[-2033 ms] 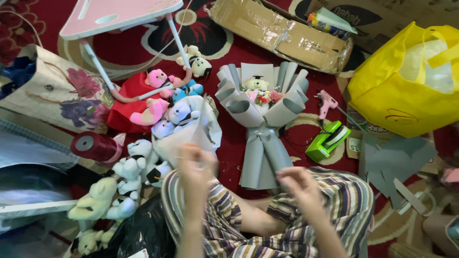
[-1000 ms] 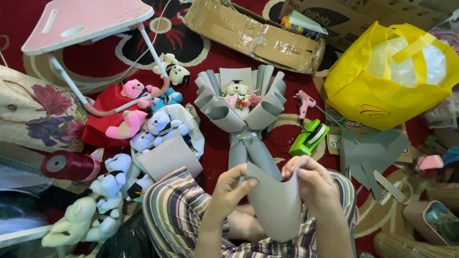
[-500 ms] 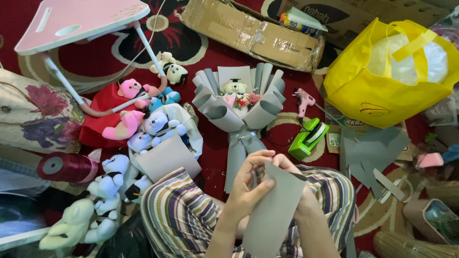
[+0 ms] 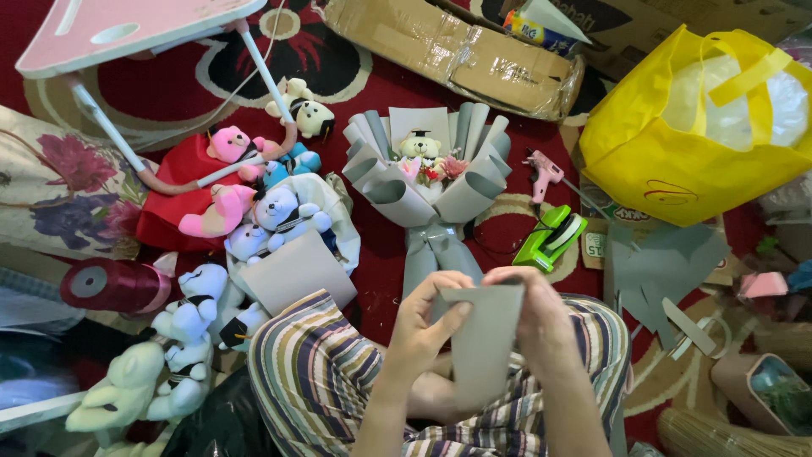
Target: The person cuts grey wrapping paper with pink scissors and then wraps it around a bouquet containing a small teddy bear and flowers.
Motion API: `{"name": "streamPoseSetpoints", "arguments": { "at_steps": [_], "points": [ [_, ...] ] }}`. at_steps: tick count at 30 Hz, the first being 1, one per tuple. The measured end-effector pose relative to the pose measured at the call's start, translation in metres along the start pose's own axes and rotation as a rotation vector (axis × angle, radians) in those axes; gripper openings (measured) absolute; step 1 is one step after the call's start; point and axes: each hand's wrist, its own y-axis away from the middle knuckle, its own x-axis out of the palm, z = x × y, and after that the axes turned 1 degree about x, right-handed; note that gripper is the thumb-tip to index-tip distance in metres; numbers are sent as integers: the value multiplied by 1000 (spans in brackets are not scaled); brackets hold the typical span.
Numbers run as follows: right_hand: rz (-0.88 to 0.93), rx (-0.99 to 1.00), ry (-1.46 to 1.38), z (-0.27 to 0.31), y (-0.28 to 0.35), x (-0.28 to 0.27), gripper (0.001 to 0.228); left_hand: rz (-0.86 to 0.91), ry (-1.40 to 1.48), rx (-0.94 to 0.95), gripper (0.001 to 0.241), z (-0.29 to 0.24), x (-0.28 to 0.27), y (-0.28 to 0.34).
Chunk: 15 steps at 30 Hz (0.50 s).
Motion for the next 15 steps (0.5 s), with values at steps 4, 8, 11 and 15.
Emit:
{"name": "streamPoseSetpoints", "arguments": {
  "at_steps": [4,8,11,15],
  "points": [
    [124,-298,219,21,15,10,55,-124,-88,-94,10,-1,1,2],
    [58,-408,258,20,15,14,35,-135,-78,-105,5,-5,5,1],
    [-3,-372,265,19,17,18,24,-142,21,-155,8,0,5,3],
    [-3,-287,180,12,14,9,22,-103,141,-259,12,-1,1,4]
  ]
}}
